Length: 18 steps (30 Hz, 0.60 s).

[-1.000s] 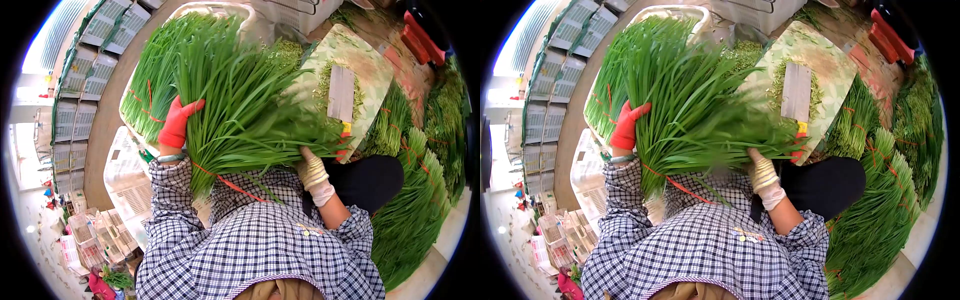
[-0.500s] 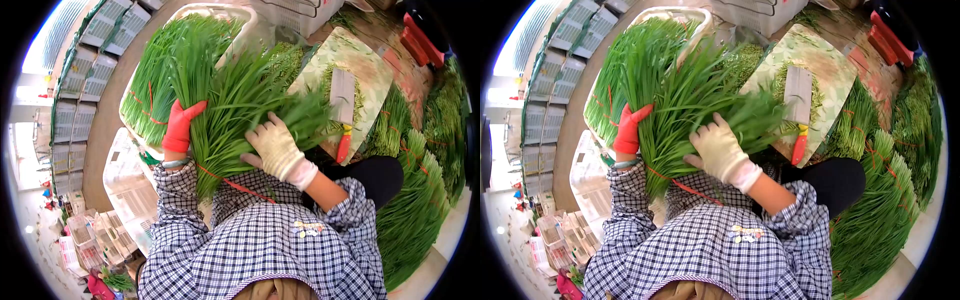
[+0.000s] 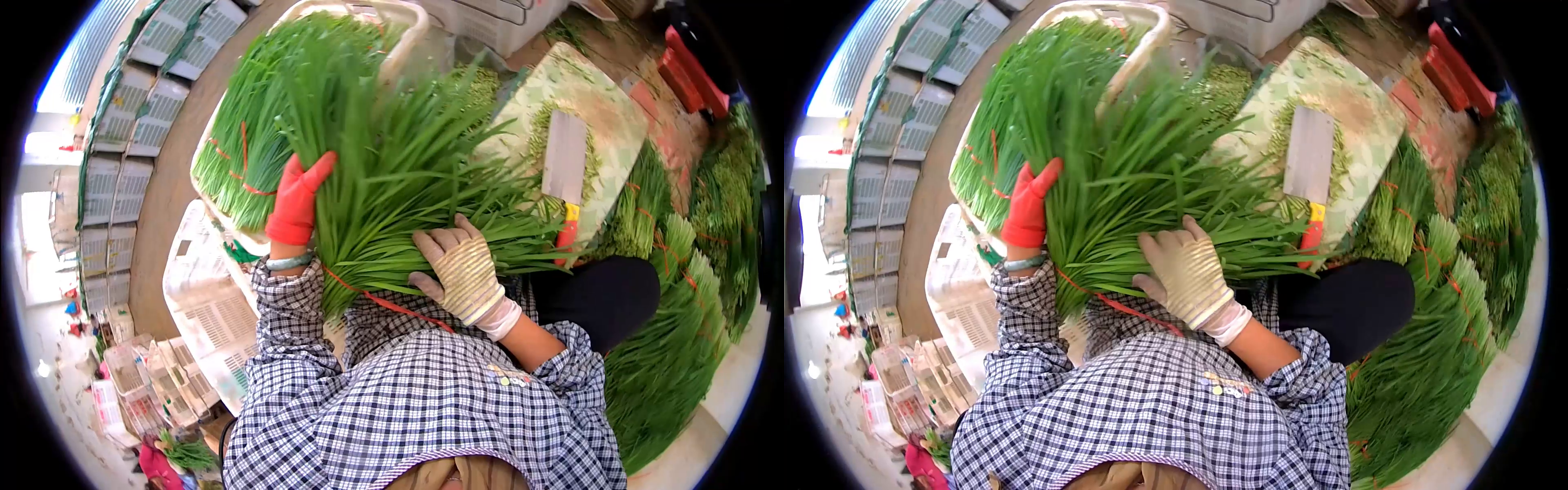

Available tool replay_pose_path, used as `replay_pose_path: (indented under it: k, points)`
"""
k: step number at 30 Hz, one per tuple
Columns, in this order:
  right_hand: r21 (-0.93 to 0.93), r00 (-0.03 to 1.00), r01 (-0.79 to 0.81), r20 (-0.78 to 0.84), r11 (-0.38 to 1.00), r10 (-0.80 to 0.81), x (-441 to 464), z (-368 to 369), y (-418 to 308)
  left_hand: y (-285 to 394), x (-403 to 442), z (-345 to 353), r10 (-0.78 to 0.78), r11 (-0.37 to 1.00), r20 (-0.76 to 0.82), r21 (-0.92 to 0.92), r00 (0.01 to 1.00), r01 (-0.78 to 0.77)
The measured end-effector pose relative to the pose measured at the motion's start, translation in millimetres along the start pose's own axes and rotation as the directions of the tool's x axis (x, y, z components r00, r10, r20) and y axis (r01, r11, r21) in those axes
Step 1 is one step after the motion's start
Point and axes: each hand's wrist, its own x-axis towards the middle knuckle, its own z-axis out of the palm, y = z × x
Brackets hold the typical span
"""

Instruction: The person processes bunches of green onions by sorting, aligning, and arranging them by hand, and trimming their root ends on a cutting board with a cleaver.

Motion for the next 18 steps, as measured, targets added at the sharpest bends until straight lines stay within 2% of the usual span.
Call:
replay_pose_path:
  k: [2, 3, 4, 6, 14, 16, 18]
  points:
    - [-0.002, 0.998, -0.050, -0.031, 0.999, 0.050, 1, 4, 0, 3, -1, 5, 0.008, 0.997, 0.046, 0.079, 0.999, -0.012]
    - [0.008, 0.998, -0.023, -0.061, 1.000, 0.024, 0, 7, 2, 6, -1, 6, -0.008, 0.995, 0.106, 0.097, 0.994, -0.002]
    - [0.012, 0.998, -0.003, -0.060, 1.000, 0.004, -1, 11, 4, 7, 0, 7, 0.005, 0.995, 0.091, 0.099, 0.996, -0.014]
    - [-0.018, 0.993, 0.004, -0.118, 1.000, -0.006, -3, 13, 8, 6, 1, 10, 0.020, 0.994, 0.158, 0.100, 0.987, -0.036]
    - [-0.013, 0.977, 0.062, -0.205, 0.998, -0.064, 8, -5, 9, 6, 2, 17, 0.030, 0.996, 0.171, 0.072, 0.985, -0.043]
    - [-0.041, 0.919, 0.130, -0.369, 0.991, -0.135, 22, -18, 4, 10, -1, 22, 0.066, 0.996, 0.233, 0.048, 0.970, -0.079]
    - [-0.081, 0.879, 0.142, -0.447, 0.987, -0.163, 41, -36, 1, 15, -4, 25, 0.024, 0.997, 0.243, 0.067, 0.970, -0.041]
